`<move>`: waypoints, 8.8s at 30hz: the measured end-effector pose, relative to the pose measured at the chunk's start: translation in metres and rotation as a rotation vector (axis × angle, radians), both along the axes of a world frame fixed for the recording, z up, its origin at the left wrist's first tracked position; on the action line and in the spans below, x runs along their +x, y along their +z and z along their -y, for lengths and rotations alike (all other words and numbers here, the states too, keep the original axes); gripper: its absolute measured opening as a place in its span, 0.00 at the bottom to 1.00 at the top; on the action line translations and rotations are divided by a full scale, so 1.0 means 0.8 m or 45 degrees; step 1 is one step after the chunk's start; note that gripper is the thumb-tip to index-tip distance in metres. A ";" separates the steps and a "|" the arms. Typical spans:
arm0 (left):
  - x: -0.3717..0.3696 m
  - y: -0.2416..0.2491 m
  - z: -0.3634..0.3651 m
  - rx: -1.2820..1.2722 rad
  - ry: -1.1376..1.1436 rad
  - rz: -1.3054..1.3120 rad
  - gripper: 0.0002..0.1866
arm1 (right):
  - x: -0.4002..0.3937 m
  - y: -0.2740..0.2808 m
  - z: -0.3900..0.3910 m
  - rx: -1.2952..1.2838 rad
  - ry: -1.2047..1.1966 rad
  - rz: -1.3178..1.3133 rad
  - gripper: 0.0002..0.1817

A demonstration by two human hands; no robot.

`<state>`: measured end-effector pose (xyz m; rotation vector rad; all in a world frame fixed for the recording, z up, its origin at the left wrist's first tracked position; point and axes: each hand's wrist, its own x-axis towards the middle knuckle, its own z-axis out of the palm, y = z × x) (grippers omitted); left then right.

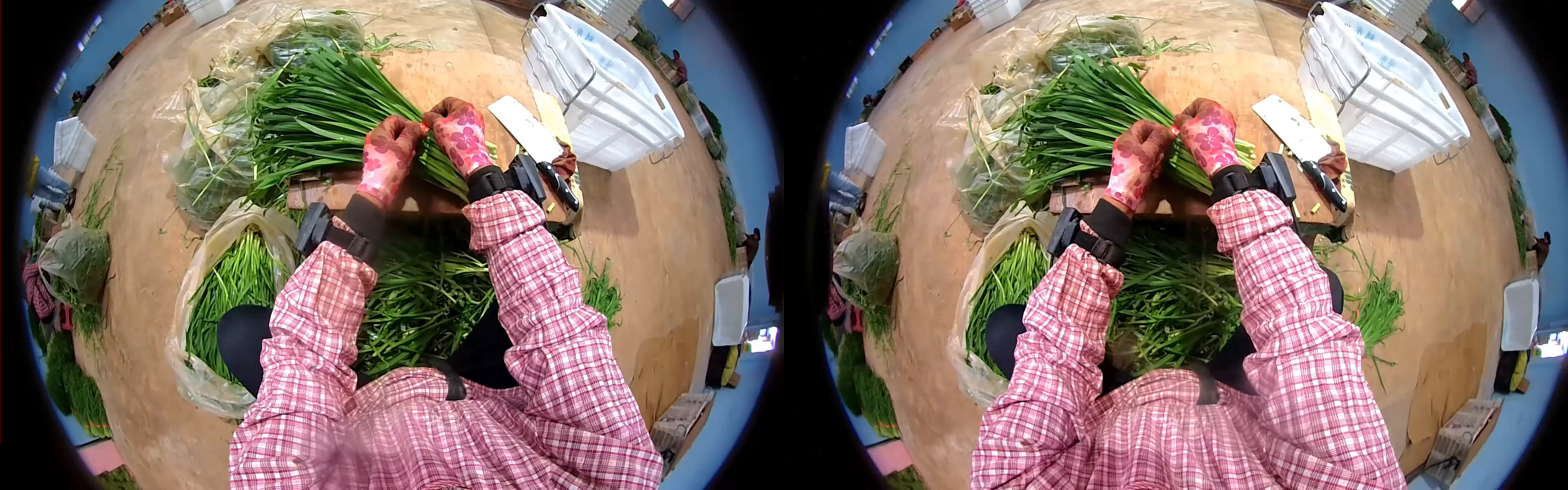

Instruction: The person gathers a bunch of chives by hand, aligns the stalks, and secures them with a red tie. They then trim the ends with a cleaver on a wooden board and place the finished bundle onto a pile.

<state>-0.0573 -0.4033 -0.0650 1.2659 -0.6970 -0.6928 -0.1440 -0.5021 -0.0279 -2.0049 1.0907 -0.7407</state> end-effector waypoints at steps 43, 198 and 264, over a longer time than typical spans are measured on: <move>0.027 0.004 0.012 0.098 0.076 1.032 0.33 | 0.001 0.032 -0.005 -0.134 0.320 -0.213 0.16; 0.006 0.042 0.053 1.059 -0.256 1.745 0.20 | -0.081 -0.032 0.029 0.647 0.520 -0.407 0.11; -0.132 -0.056 -0.236 -0.369 -0.225 -1.111 0.21 | -0.164 0.024 -0.128 0.045 0.595 0.446 0.18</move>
